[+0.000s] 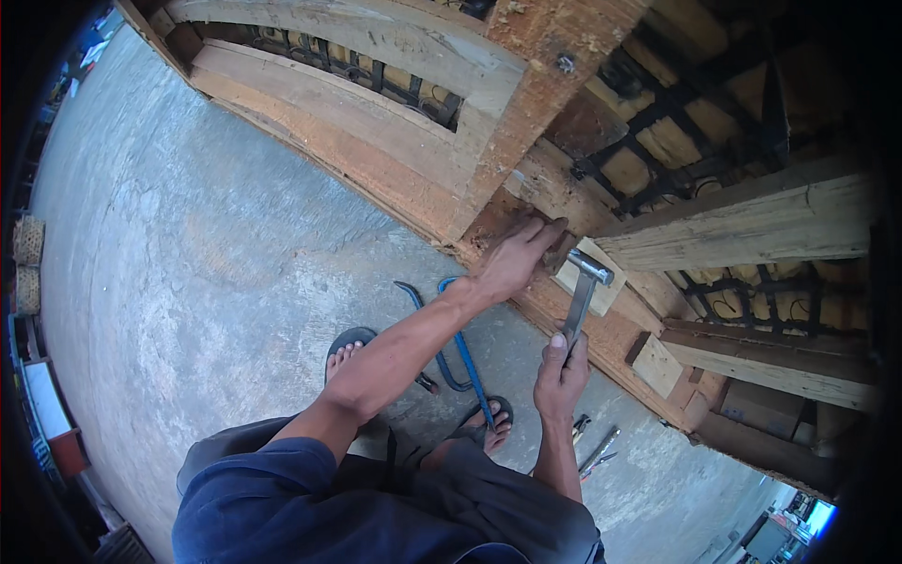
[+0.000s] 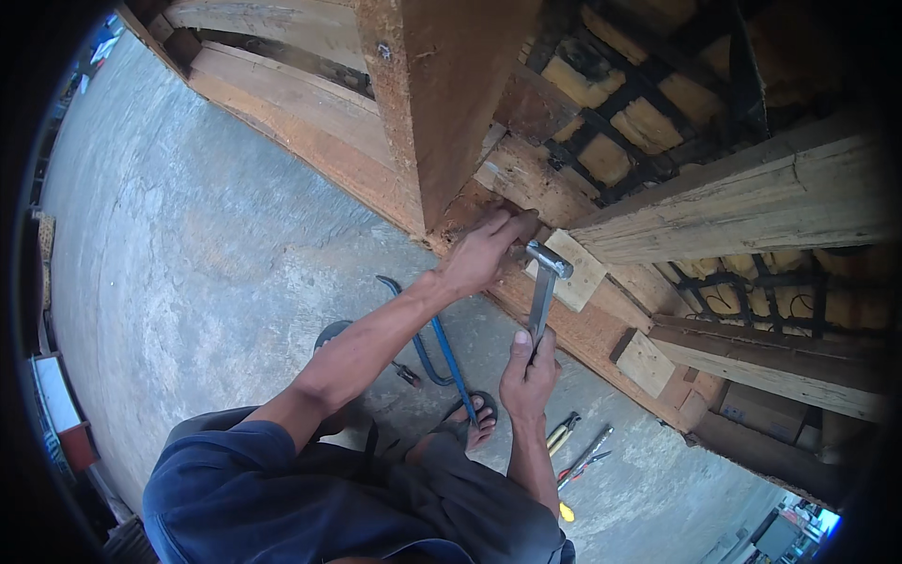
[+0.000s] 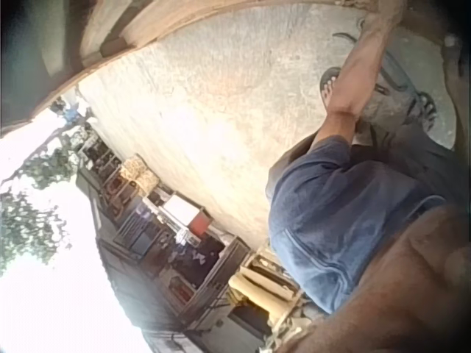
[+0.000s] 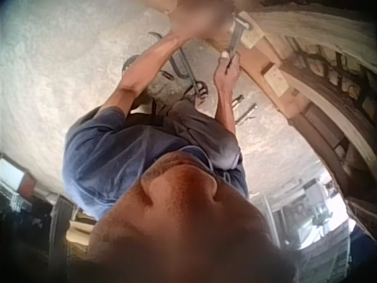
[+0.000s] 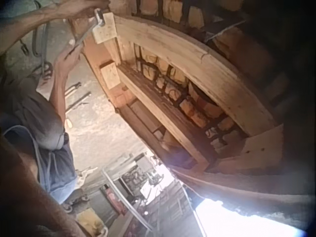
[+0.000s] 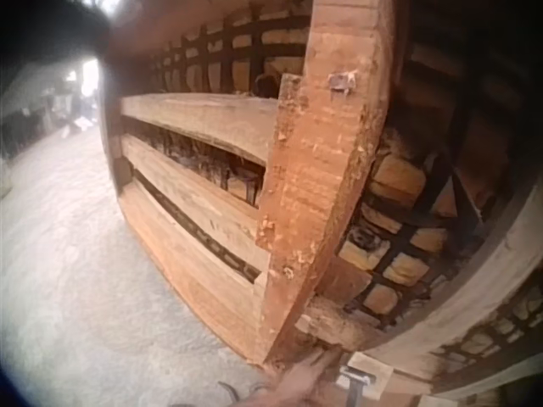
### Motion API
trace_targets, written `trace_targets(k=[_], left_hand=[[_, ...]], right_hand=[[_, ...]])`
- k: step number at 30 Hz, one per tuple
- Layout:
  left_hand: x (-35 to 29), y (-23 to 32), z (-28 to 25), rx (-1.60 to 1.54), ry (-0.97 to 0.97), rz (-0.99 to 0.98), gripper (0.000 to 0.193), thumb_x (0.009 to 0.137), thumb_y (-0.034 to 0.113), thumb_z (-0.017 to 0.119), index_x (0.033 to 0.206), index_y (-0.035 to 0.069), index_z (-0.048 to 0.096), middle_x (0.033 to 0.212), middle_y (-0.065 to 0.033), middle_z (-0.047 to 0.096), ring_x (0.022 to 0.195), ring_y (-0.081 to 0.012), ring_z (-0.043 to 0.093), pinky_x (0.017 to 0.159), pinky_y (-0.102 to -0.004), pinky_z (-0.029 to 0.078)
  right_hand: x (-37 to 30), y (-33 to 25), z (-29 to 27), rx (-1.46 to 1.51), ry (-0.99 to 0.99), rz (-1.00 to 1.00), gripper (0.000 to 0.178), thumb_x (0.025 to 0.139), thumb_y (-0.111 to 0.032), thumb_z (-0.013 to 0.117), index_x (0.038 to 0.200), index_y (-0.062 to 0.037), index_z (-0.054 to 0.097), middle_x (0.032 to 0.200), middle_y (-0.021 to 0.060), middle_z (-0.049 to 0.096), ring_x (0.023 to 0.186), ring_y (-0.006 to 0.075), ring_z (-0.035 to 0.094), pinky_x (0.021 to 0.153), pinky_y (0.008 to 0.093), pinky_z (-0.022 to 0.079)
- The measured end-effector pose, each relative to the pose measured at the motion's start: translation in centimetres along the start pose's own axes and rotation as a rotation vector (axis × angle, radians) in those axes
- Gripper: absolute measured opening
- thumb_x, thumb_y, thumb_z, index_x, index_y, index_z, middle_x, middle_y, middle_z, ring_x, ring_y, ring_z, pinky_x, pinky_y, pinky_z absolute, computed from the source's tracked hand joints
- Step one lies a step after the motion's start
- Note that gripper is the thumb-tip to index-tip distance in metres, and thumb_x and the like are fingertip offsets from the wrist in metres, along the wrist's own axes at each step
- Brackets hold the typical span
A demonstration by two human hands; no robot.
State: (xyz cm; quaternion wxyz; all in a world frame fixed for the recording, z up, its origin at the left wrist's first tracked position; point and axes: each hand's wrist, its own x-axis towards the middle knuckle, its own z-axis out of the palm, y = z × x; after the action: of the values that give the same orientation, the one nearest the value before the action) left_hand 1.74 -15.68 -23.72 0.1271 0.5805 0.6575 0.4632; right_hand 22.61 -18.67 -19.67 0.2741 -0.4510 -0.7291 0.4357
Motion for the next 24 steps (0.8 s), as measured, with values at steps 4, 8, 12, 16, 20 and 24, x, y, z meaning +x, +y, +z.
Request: trace_targets(k=[4,8,12,16,20,24], left_hand=[[-0.7,-0.8,-0.2,-0.012,0.014,0.109,0.053,0.08,-0.003,0.063,0.132,0.001,0.055,0.128,-0.0205,0.059,0.135,-0.0418,0.049,0.118,-0.0489,0.039],[-0.6,-1.0,0.3,0.099,0.034,0.125,0.048,0.079,-0.004,0.062,0.125,0.0,0.054,0.122,-0.0219,0.061,0.128,-0.0429,0.053,0.11,-0.0486,0.045],[-1.1,-0.9,0.4,0.011,-0.007,-0.07,0.038,0.078,-0.005,0.063,0.114,-0.001,0.051,0.117,-0.0238,0.058,0.115,-0.0452,0.056,0.099,-0.051,0.048],[-0.8,-0.8,-0.1,-0.046,0.043,-0.104,0.035,0.078,-0.003,0.064,0.11,0.0,0.05,0.112,-0.0239,0.056,0.109,-0.0468,0.056,0.095,-0.0521,0.048],[-1.0,-1.1,-0.5,-0.068,0.042,-0.088,0.035,0.078,-0.002,0.066,0.109,0.001,0.05,0.11,-0.0233,0.056,0.109,-0.0465,0.056,0.095,-0.0513,0.048],[-0.7,-1.4,-0.2,-0.095,0.076,-0.084,0.034,0.078,-0.004,0.064,0.108,0.002,0.05,0.106,-0.0221,0.056,0.104,-0.0459,0.057,0.089,-0.0516,0.048]], right_hand=[[-0.2,0.1,0.0,0.011,-0.003,0.051,0.028,0.109,-0.026,0.051,0.121,-0.0017,0.059,0.07,-0.0057,0.045,0.061,0.0031,0.04,0.055,0.0219,0.031],[-0.4,0.1,0.0,-0.01,-0.001,0.058,0.029,0.109,-0.026,0.052,0.121,-0.0017,0.059,0.07,-0.0051,0.046,0.061,0.0037,0.041,0.055,0.0228,0.033],[-0.3,-0.7,0.3,-0.07,-0.024,0.034,0.03,0.108,-0.027,0.053,0.121,-0.0015,0.06,0.069,-0.0036,0.048,0.062,0.0048,0.044,0.056,0.0247,0.036],[-0.1,-1.1,0.4,-0.091,-0.031,-0.008,0.031,0.108,-0.028,0.053,0.121,-0.0011,0.06,0.069,-0.0026,0.051,0.062,0.0052,0.046,0.058,0.0255,0.038],[0.0,-0.5,0.6,-0.059,-0.033,0.004,0.031,0.108,-0.027,0.052,0.12,-0.0004,0.06,0.069,-0.0021,0.052,0.061,0.0055,0.046,0.057,0.0248,0.038],[-0.1,0.2,0.9,-0.055,-0.045,-0.045,0.031,0.109,-0.027,0.05,0.12,-0.0001,0.059,0.068,-0.0011,0.051,0.058,0.0054,0.046,0.054,0.0245,0.037]])
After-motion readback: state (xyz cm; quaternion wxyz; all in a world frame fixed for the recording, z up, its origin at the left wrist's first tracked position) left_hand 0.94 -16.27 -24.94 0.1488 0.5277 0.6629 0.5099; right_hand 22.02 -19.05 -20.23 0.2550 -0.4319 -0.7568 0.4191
